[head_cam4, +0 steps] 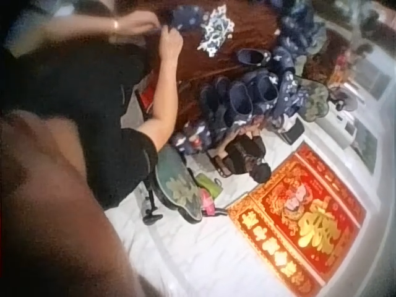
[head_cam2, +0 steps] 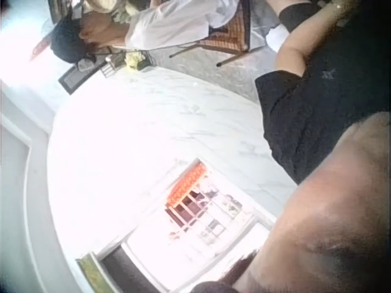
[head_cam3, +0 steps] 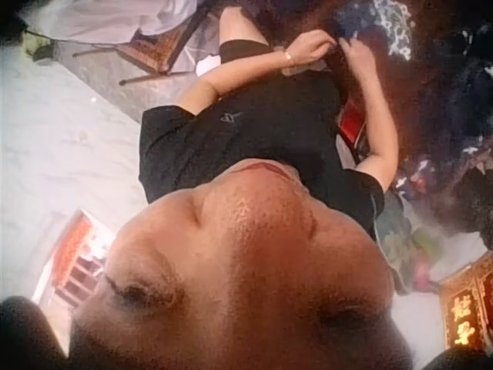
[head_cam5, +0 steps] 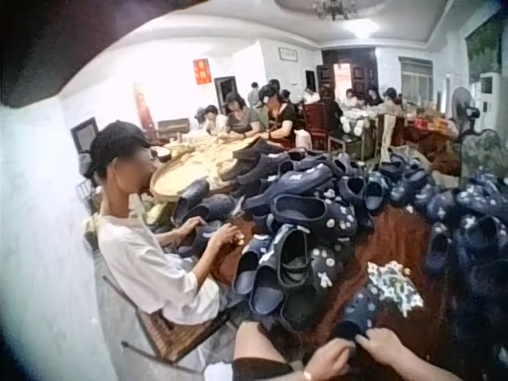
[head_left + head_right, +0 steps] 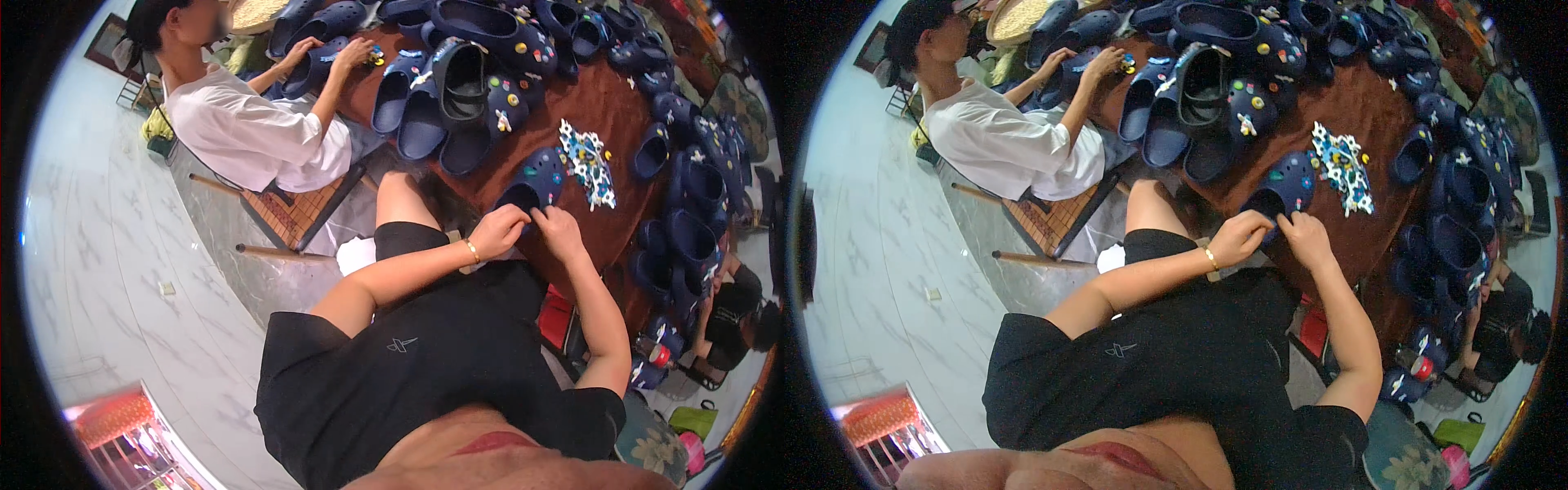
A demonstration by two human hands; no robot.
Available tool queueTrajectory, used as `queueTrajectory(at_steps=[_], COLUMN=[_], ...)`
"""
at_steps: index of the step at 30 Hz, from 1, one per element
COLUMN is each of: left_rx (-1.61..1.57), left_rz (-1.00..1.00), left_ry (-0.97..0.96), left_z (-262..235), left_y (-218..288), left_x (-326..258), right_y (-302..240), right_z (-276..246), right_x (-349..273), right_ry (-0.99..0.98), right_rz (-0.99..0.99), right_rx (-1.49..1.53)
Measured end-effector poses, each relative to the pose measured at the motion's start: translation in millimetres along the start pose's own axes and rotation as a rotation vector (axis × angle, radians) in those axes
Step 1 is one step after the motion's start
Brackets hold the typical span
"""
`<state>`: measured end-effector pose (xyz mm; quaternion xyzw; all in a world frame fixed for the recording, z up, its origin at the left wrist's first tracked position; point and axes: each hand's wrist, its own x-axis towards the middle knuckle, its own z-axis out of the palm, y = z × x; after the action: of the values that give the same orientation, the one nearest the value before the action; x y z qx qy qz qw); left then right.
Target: The worker is attaching various decorative charms into the ventilation holes of rubber clogs.
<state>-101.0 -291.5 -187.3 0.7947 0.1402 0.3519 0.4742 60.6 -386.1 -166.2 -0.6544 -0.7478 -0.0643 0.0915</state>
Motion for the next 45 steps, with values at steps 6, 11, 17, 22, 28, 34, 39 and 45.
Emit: queueTrajectory(at_steps=[6, 11, 17, 22, 28, 34, 39, 45], left_rx=[0.209, 0.660, 0.734, 0.763, 0.747, 0.734, 0.728, 0.722], left_rz=[0.001, -0.093, -0.161, -0.191, -0.219, -0.183, -0.170, -0.171], left_ry=[-0.108, -0.398, -0.563, -0.621, -0.605, -0.582, -0.616, -0.636], left_z=[28.1, 42.8, 49.6, 48.6, 48.7, 48.6, 49.7, 49.3], left_y=[-34.0, -50.7, -59.8, -62.8, -60.8, -63.3, -64.1, -66.4], left_x=[6.2, 41.8, 41.6, 40.2, 42.0, 42.8, 40.9, 36.4], right_y=[1.4, 37.7, 44.8, 33.3, 49.7, 44.0, 55.7, 31.9], right_z=[0.3, 23.3, 48.8, 47.8, 39.9, 35.9, 55.0, 39.8], right_x=[1.2, 6.4, 34.4, 47.3, 49.2, 52.2, 77.5, 96.9], right_ry=[0.295, 0.430, 0.334, 0.249, 0.101, 0.161, 0.351, 0.022], right_rz=[0.305, 0.665, 0.697, 0.783, 0.877, 0.845, 0.642, 0.660], right_rx=[0.339, 0.419, 0.264, 0.156, 0.496, 0.484, 0.291, 0.044])
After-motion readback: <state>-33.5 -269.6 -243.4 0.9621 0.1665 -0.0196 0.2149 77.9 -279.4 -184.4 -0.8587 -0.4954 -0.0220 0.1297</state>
